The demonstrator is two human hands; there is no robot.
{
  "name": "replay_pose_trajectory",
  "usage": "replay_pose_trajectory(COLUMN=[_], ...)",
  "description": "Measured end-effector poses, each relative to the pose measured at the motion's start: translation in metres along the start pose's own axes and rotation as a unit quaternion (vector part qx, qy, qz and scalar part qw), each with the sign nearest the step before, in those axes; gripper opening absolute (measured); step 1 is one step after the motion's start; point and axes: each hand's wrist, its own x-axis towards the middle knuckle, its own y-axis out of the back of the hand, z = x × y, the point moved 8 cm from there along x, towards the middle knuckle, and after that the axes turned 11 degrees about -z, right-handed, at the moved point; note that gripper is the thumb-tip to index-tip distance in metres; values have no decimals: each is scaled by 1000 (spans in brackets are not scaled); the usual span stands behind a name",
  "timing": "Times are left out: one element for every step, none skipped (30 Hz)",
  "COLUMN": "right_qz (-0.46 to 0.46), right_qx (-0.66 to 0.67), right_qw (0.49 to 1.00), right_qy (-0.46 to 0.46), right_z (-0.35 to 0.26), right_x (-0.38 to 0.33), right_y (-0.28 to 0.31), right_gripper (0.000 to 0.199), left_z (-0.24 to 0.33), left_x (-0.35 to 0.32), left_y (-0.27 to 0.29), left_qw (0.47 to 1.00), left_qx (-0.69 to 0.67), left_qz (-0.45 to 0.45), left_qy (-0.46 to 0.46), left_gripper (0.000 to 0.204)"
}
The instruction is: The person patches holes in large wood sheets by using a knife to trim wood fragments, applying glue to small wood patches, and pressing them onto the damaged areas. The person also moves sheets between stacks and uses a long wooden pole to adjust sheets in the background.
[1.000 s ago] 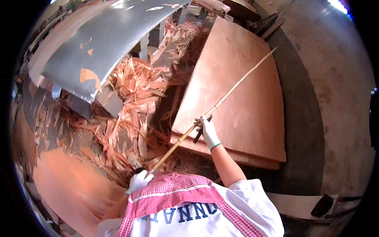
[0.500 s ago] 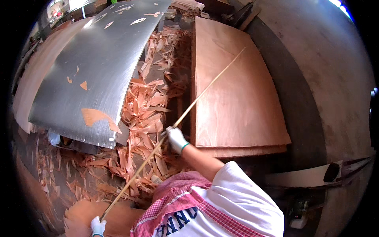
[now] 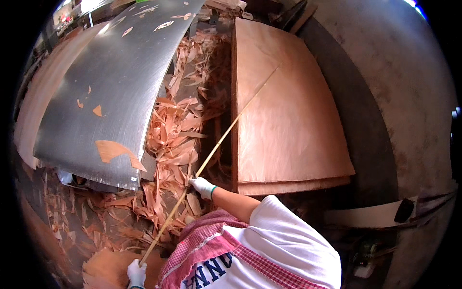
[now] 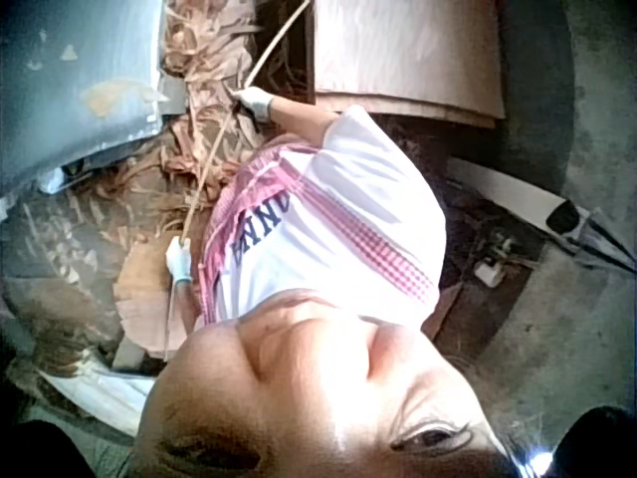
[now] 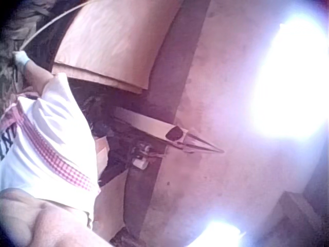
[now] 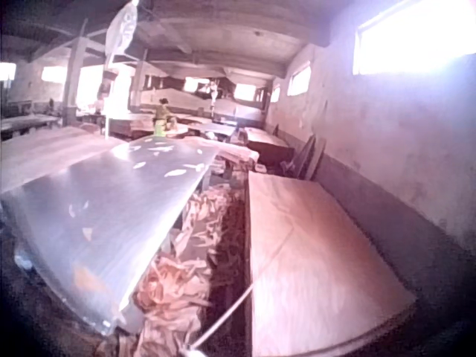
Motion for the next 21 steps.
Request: replay_pose_trajectory(right_qz=[21,41,33,56,103,129,161,161,170,114,88,40,20,31,49,43,38,21,-37,-16,-30], right_qx=[7,30,50,-27,-96,-111,-125,-187,-184,-146,-147,-170,-173,-184,-192,-194,-196,-169,-92,-125,-103], right_qw=[1000,999,998,998,989,980,964,953,951,963,965,965,968,963,958,959,960,965,987,980,987], right_qy=[-6,7,17,30,44,109,171,177,181,197,199,193,182,196,209,202,195,201,129,153,123], right_z=[-4,-2,-9,-23,-34,-51,-68,-89,-108,-121,-133,-142,-145,-143,-135,-125,-114,-100,-79,-64,-45], right_x=[-5,8,4,10,10,12,12,17,20,31,33,35,34,42,47,43,36,31,18,15,11], right_y=[16,30,41,34,48,52,62,66,53,38,13,-12,-26,-32,-25,-38,-47,-47,-63,-50,-51], right_gripper=[30,29,29,29,29,29,29,28,27,26,27,28,28,27,27,27,26,26,27,28,27], left_z=[29,37,39,-1,3,6,48,96,108,109,103,96,92,87,84,71,59,49,32,23,9], left_x=[-6,-4,6,18,25,29,17,-2,-12,-13,-18,-22,-22,-21,-18,-22,-26,-26,-31,-30,-29], left_y=[-1,-14,-33,-75,-91,-104,-99,-85,-87,-90,-95,-99,-102,-103,-102,-104,-106,-107,-108,-107,-105], left_qw=[996,997,991,975,960,941,944,946,947,947,948,949,949,949,950,951,952,953,954,955,956], left_qx=[-69,-26,-27,-167,-223,-278,-261,-241,-234,-232,-229,-229,-228,-224,-215,-217,-220,-219,-225,-220,-219], left_qz=[-45,-40,-82,-68,-82,-95,-128,-160,-175,-187,-194,-197,-202,-206,-214,-211,-208,-206,-198,-199,-195], left_qy=[24,-54,-101,-131,-150,-165,-156,-145,-130,-120,-105,-92,-84,-76,-73,-55,-37,-25,-3,7,25], left_gripper=[25,25,24,22,21,21,24,26,26,26,26,27,27,27,28,28,29,30,30,31,32])
